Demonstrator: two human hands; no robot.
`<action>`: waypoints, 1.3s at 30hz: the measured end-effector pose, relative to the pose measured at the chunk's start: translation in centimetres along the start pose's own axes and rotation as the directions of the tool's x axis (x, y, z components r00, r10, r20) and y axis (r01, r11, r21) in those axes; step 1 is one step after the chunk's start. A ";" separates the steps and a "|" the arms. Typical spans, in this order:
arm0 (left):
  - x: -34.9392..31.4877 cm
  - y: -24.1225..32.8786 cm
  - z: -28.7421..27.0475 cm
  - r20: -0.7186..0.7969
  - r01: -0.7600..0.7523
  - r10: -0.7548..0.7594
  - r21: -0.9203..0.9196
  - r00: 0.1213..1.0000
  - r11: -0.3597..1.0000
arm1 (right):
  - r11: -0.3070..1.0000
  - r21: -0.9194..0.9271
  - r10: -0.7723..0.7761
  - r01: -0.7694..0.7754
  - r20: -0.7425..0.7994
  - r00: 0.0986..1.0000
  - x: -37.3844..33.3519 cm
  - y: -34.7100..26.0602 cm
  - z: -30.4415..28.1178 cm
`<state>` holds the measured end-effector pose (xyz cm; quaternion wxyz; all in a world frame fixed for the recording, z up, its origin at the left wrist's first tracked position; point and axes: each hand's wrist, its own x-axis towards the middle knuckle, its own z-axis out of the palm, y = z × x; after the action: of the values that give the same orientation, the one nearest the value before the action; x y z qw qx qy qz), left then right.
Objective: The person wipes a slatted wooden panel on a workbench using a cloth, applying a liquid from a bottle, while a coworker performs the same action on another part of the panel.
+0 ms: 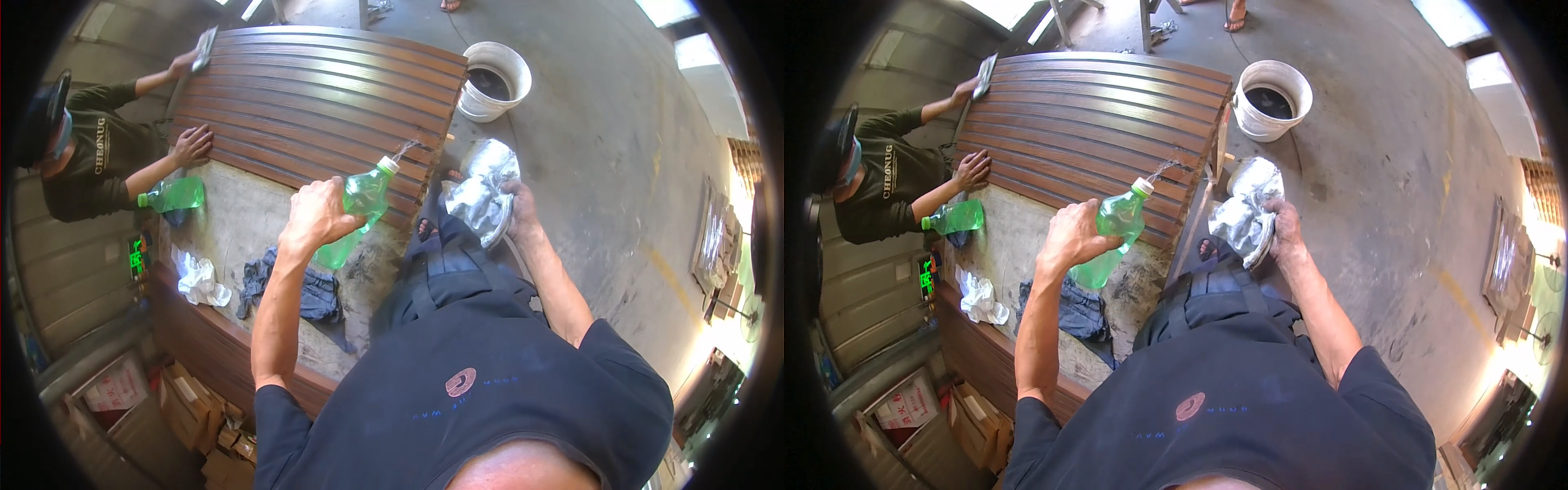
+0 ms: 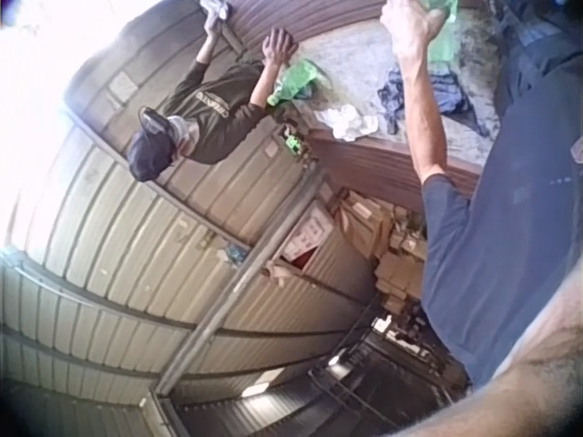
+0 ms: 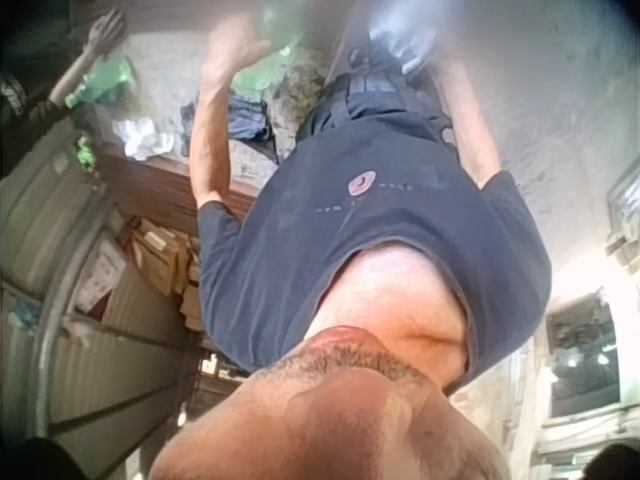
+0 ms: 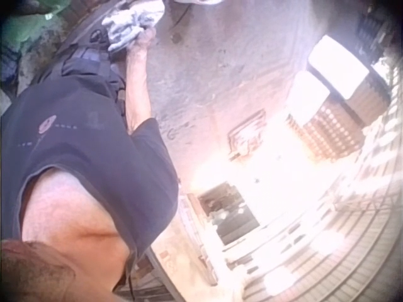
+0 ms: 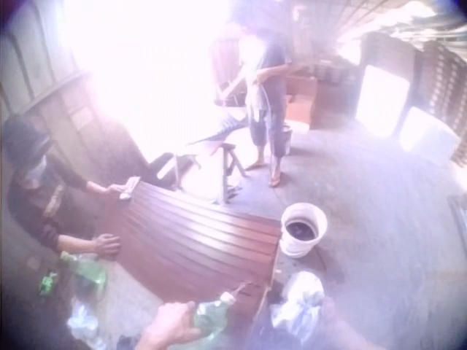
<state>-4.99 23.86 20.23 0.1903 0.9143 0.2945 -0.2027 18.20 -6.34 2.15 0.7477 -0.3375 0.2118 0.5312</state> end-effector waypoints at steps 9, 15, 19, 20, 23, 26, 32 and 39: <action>-7.5 -7.6 4.5 -0.384 0.017 -0.385 -0.689 0.839 0.725 | 0.720 -0.508 -0.458 0.473 0.165 0.874 0.2 0.2 6.7; -7.7 -16.2 8.8 -0.738 -0.021 -0.603 -0.637 0.303 0.770 | -0.643 -0.414 -0.064 0.644 0.868 0.493 4.7 7.9 11.7; -9.2 -21.9 12.8 -0.752 -0.009 -0.621 -0.639 0.222 0.770 | -0.705 -0.438 0.203 0.558 0.629 0.751 6.7 6.2 14.9; -9.5 -22.9 13.5 -0.737 -0.002 -0.629 -0.650 0.245 0.760 | -0.727 -0.454 0.220 0.515 0.557 0.801 8.5 5.0 15.4; -8.5 -21.6 13.9 -0.703 -0.068 -0.678 -0.704 0.216 0.707 | -0.681 -0.401 0.064 0.613 0.801 0.595 10.2 5.8 13.7; -9.1 -19.8 14.1 -0.665 -0.072 -0.717 -0.741 0.209 0.667 | -0.669 -0.293 0.078 0.683 0.887 0.456 5.3 8.4 12.6; -8.4 -8.6 15.5 -0.634 0.004 -0.723 -0.751 0.274 0.660 | -0.697 -0.483 -0.057 0.530 0.774 0.630 12.0 -2.8 13.7; 1.7 -4.7 16.6 -0.706 0.032 -0.439 -0.509 0.555 0.860 | -0.579 -0.205 0.228 0.789 0.889 0.398 3.3 9.7 11.0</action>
<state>-10.91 20.38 4.28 0.2076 0.7872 0.5090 0.2795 9.80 5.84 4.68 0.2813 -0.6037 -0.7368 0.1163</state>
